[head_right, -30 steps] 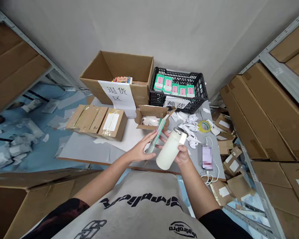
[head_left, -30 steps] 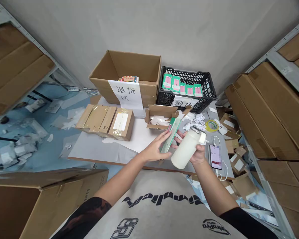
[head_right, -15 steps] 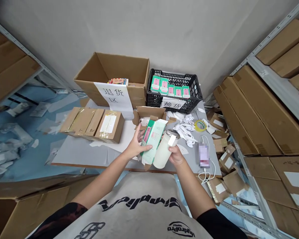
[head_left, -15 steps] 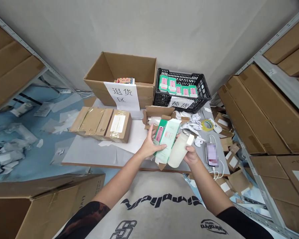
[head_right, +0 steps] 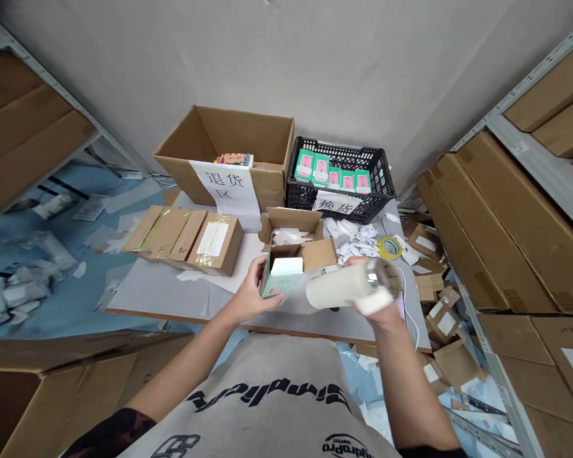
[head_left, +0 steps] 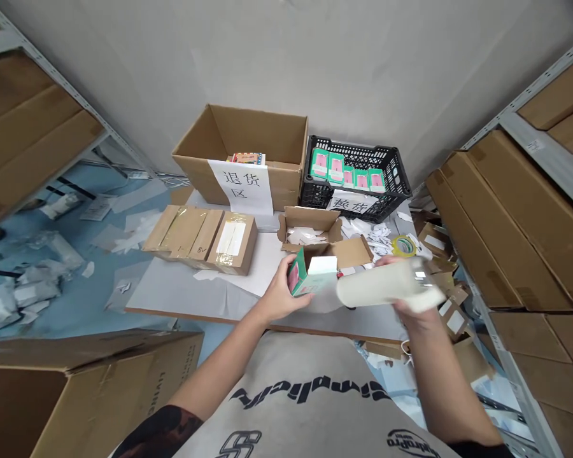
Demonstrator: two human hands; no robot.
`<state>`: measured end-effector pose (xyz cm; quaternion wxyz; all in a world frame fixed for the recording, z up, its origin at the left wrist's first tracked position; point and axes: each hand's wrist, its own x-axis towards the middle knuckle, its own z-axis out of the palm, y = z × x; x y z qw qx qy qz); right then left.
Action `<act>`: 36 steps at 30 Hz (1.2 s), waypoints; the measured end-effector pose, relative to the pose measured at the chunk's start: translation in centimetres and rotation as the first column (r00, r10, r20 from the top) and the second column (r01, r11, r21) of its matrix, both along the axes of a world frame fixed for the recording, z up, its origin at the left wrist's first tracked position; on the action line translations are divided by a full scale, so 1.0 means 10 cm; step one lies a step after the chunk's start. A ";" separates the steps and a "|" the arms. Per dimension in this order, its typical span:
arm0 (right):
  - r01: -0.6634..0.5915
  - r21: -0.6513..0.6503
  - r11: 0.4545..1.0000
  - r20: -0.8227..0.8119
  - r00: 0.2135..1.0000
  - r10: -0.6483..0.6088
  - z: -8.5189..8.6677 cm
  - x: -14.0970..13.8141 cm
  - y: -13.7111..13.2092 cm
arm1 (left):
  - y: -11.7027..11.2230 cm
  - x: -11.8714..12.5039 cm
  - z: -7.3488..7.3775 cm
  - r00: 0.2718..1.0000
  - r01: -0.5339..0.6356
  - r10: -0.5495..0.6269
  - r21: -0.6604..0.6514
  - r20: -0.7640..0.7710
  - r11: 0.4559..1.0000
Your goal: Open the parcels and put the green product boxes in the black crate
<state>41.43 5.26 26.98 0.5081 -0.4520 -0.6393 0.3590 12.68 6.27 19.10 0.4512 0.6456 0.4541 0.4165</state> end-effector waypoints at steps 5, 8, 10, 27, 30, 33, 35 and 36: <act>0.142 0.186 0.972 -0.339 0.938 -0.072 0.64 0.04 0.00 | -0.02 -0.02 -0.17 0.969 -0.086 0.106 0.096 -0.223 0.992; 0.180 0.191 0.965 -0.256 0.958 -0.128 0.70 -0.19 -0.01 | -0.01 0.03 -0.22 0.948 -0.097 0.147 0.185 -0.281 0.978; 0.164 0.176 0.971 -0.160 0.978 -0.136 0.60 -0.32 -0.02 | 0.00 0.06 -0.21 0.942 -0.118 0.179 0.222 -0.282 0.968; 0.235 -0.090 0.968 -0.038 0.970 -0.239 0.25 -0.46 -0.10 | 0.09 0.08 -0.37 0.846 -0.095 0.351 0.533 -0.402 0.841; 0.280 -0.152 0.948 -0.089 0.951 -0.295 0.16 -0.46 -0.11 | 0.10 0.07 -0.39 0.822 -0.110 0.392 0.560 -0.414 0.821; 0.319 -0.066 0.945 -0.040 0.946 -0.322 0.16 -0.49 -0.13 | 0.10 0.08 -0.42 0.825 -0.118 0.401 0.573 -0.398 0.811; 0.333 0.035 0.942 -0.007 0.943 -0.332 0.20 -0.51 -0.12 | 0.10 0.08 -0.43 0.833 -0.111 0.388 0.568 -0.394 0.815; 0.337 0.085 0.938 0.003 0.941 -0.339 0.23 -0.51 -0.11 | 0.09 0.09 -0.44 0.837 -0.107 0.378 0.560 -0.395 0.821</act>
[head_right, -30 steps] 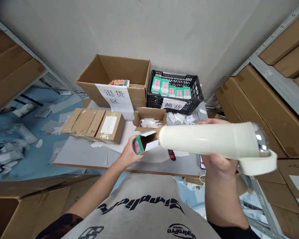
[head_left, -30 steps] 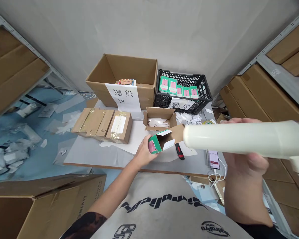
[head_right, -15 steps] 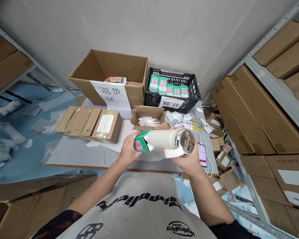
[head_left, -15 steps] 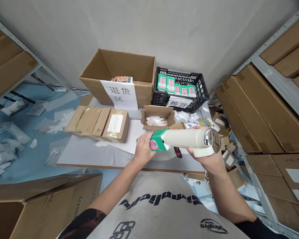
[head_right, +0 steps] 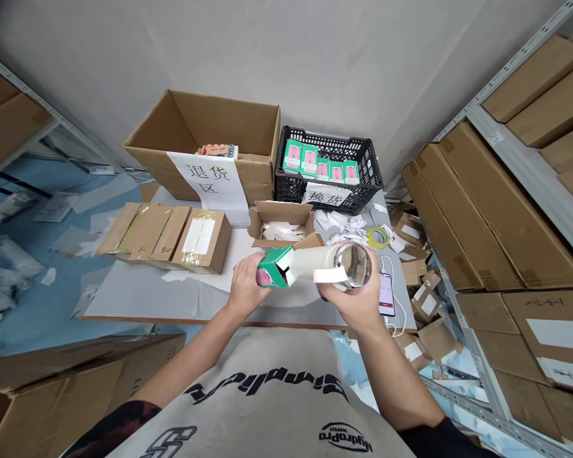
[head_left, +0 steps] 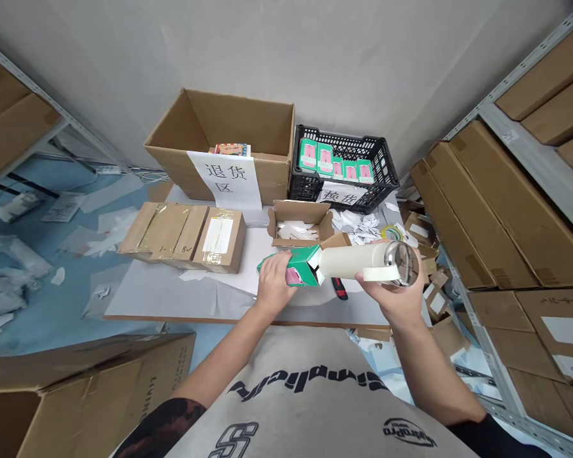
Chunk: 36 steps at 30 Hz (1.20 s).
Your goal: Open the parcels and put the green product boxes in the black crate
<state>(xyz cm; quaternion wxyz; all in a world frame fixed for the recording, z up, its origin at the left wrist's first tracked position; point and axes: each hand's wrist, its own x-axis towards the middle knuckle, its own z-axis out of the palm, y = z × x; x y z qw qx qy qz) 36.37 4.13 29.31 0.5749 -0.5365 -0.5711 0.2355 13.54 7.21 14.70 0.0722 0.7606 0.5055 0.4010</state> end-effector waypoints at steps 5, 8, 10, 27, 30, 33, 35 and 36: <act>0.129 0.209 0.969 0.096 0.984 -0.152 0.19 0.14 0.07 | -0.05 -0.01 -0.02 0.998 0.063 -0.061 -0.090 0.027 0.994; 0.199 0.310 0.930 0.163 0.952 -0.258 0.22 0.21 0.06 | -0.09 0.00 0.00 0.996 0.089 -0.086 -0.111 0.027 0.990; 0.153 0.307 0.939 0.197 0.955 -0.220 0.17 0.19 0.04 | -0.12 0.02 0.04 0.996 0.086 -0.086 -0.093 0.006 0.992; 0.118 0.149 0.982 0.250 0.956 -0.152 0.04 0.30 -0.08 | -0.05 -0.02 0.15 0.998 -0.001 0.002 0.014 -0.057 1.000; 0.113 0.078 0.991 0.236 0.963 -0.128 0.06 0.31 -0.03 | -0.05 -0.02 0.18 0.993 0.062 -0.057 0.051 -0.105 0.997; 0.156 0.127 0.980 0.231 0.956 -0.182 0.08 0.31 -0.04 | -0.05 -0.01 0.21 0.994 0.057 -0.052 0.051 -0.093 0.997; 0.227 0.191 0.955 0.218 0.939 -0.267 0.06 0.27 -0.07 | -0.06 0.01 0.21 0.994 0.067 -0.065 0.021 -0.087 0.998; 0.260 0.219 0.941 0.208 0.929 -0.305 0.05 0.25 -0.08 | -0.07 0.02 0.21 0.993 0.081 -0.081 0.002 -0.087 0.997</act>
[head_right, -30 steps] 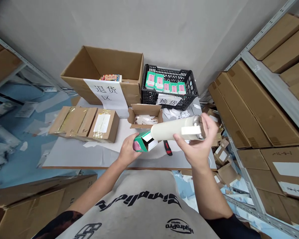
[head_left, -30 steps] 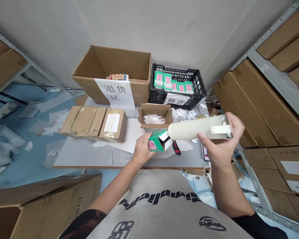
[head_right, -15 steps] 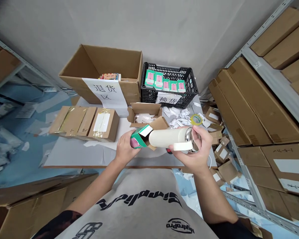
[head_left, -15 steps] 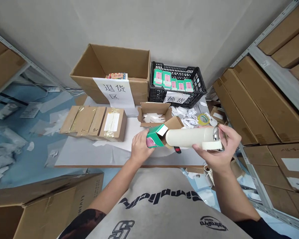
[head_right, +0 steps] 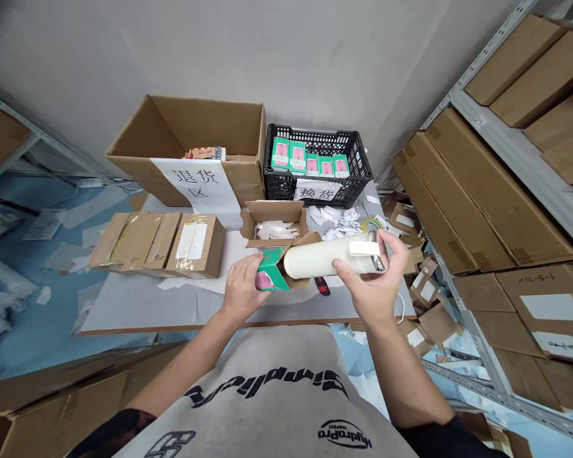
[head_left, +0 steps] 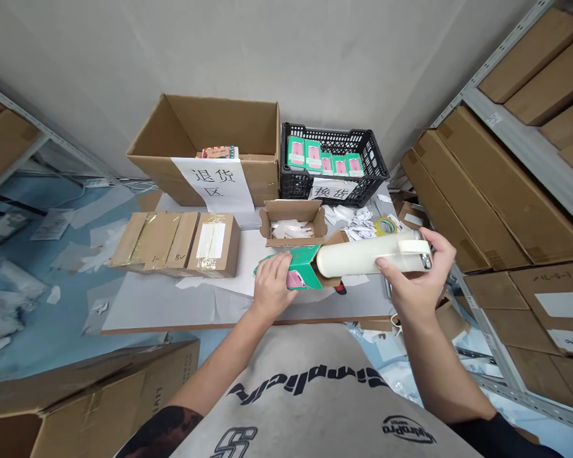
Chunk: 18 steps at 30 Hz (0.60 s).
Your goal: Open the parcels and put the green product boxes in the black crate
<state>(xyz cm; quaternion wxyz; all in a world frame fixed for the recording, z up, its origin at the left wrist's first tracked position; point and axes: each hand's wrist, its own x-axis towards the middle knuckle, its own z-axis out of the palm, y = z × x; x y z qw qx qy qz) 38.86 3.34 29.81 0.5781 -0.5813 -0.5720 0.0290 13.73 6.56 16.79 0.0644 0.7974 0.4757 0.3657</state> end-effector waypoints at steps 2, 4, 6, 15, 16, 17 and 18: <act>0.040 0.038 0.998 -0.006 0.999 -0.040 -0.03 -0.05 -0.01 | -0.02 0.02 -0.01 1.000 0.027 -0.027 -0.028 0.002 0.999; 0.038 0.049 0.998 -0.001 0.999 -0.038 -0.06 -0.09 -0.02 | -0.04 0.04 -0.03 0.999 0.037 -0.035 -0.047 0.025 0.998; 0.006 0.044 0.999 0.022 1.000 -0.007 -0.06 -0.12 -0.02 | -0.06 0.06 -0.04 0.997 0.022 -0.016 -0.082 0.072 0.996; -0.258 -0.080 0.963 0.210 0.940 0.269 0.03 -0.18 -0.01 | -0.09 0.15 0.07 0.972 0.046 -0.001 -0.187 0.236 0.981; -0.287 -0.100 0.953 0.241 0.922 0.303 0.03 -0.19 0.00 | -0.10 0.16 0.09 0.969 0.048 0.006 -0.212 0.248 0.976; -0.307 -0.108 0.946 0.263 0.909 0.325 0.04 -0.20 0.02 | -0.10 0.17 0.11 0.966 0.050 0.014 -0.241 0.257 0.969; -0.319 -0.109 0.942 0.274 0.901 0.337 0.05 -0.21 0.04 | -0.11 0.17 0.12 0.966 0.056 0.015 -0.266 0.260 0.962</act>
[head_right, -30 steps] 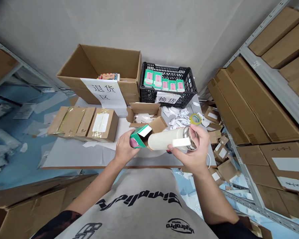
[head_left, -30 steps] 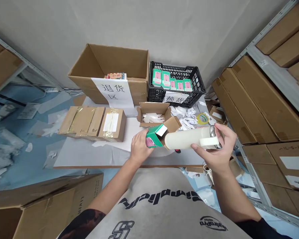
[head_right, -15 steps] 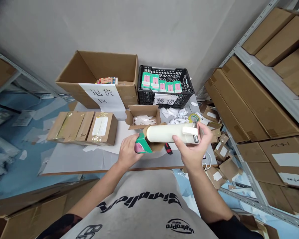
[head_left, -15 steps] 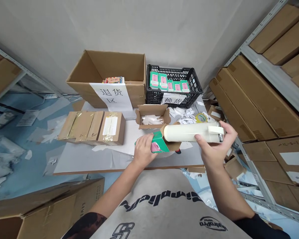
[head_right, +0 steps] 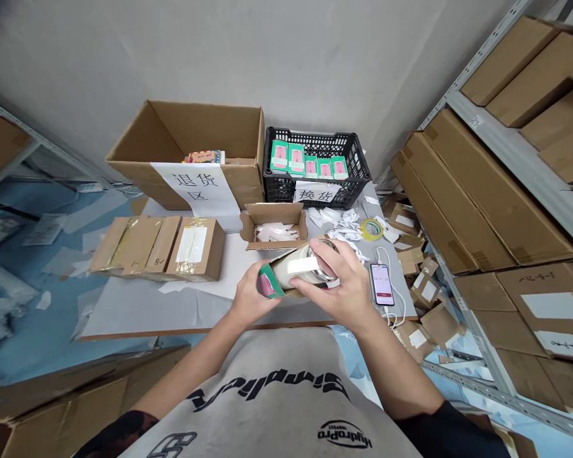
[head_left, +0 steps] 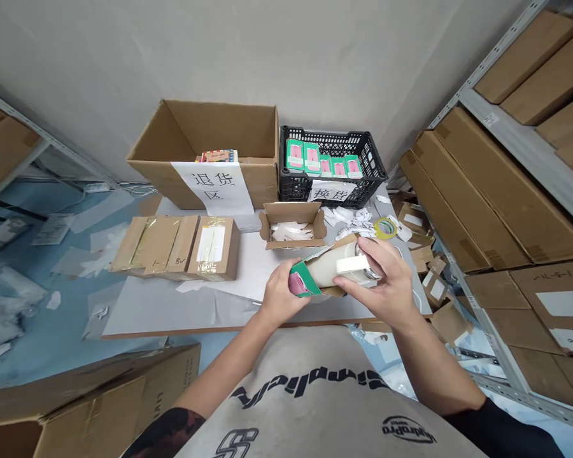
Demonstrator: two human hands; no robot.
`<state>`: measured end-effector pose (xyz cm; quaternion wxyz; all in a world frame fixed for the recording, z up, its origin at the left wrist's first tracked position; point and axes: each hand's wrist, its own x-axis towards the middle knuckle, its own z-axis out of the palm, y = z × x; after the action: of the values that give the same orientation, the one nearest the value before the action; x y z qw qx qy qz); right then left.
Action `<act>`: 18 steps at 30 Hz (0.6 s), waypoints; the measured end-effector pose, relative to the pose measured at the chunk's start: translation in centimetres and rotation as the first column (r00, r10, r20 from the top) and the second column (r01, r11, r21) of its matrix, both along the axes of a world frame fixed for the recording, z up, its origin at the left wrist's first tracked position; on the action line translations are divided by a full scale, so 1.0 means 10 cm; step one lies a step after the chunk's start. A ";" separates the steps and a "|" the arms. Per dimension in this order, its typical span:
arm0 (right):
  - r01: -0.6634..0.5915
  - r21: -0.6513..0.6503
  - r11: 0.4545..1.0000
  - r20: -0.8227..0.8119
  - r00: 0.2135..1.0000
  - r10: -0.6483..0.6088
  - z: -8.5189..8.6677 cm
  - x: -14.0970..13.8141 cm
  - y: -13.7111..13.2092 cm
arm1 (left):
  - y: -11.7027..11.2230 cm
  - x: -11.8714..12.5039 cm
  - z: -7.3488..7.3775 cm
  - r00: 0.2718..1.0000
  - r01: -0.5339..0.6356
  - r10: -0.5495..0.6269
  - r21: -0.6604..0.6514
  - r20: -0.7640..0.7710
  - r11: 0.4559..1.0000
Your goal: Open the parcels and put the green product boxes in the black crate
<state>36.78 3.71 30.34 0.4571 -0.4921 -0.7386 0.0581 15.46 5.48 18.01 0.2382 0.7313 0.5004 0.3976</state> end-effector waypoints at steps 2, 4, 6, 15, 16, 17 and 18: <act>-0.007 -0.005 1.000 0.009 1.000 0.007 0.03 -0.01 0.03 | -0.01 -0.01 0.01 1.000 0.031 -0.031 -0.017 -0.005 0.999; -0.013 -0.029 0.999 0.054 0.998 0.014 0.08 0.00 0.06 | -0.01 -0.03 0.00 0.995 0.098 -0.098 0.042 -0.019 0.994; -0.037 -0.075 0.997 0.144 0.988 0.048 0.14 0.02 0.09 | -0.01 -0.05 -0.02 0.979 0.202 -0.197 0.143 -0.053 0.969; -0.221 -0.290 0.931 0.471 0.814 0.340 0.45 0.17 0.21 | -0.03 0.02 0.05 0.975 0.215 -0.209 0.074 -0.082 0.974; -0.219 -0.304 0.927 0.479 0.806 0.348 0.48 0.18 0.23 | -0.03 0.03 0.07 0.976 0.209 -0.204 0.060 -0.078 0.976; -0.216 -0.322 0.922 0.481 0.801 0.356 0.50 0.18 0.24 | -0.03 0.03 0.08 0.977 0.205 -0.201 0.048 -0.075 0.978; -0.216 -0.343 0.914 0.475 0.799 0.367 0.52 0.18 0.25 | -0.02 0.03 0.09 0.977 0.203 -0.200 0.037 -0.069 0.978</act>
<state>38.61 6.22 35.56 0.1487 -0.4259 -0.8878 0.0910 15.80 5.28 18.89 0.2448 0.7958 0.4223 0.3584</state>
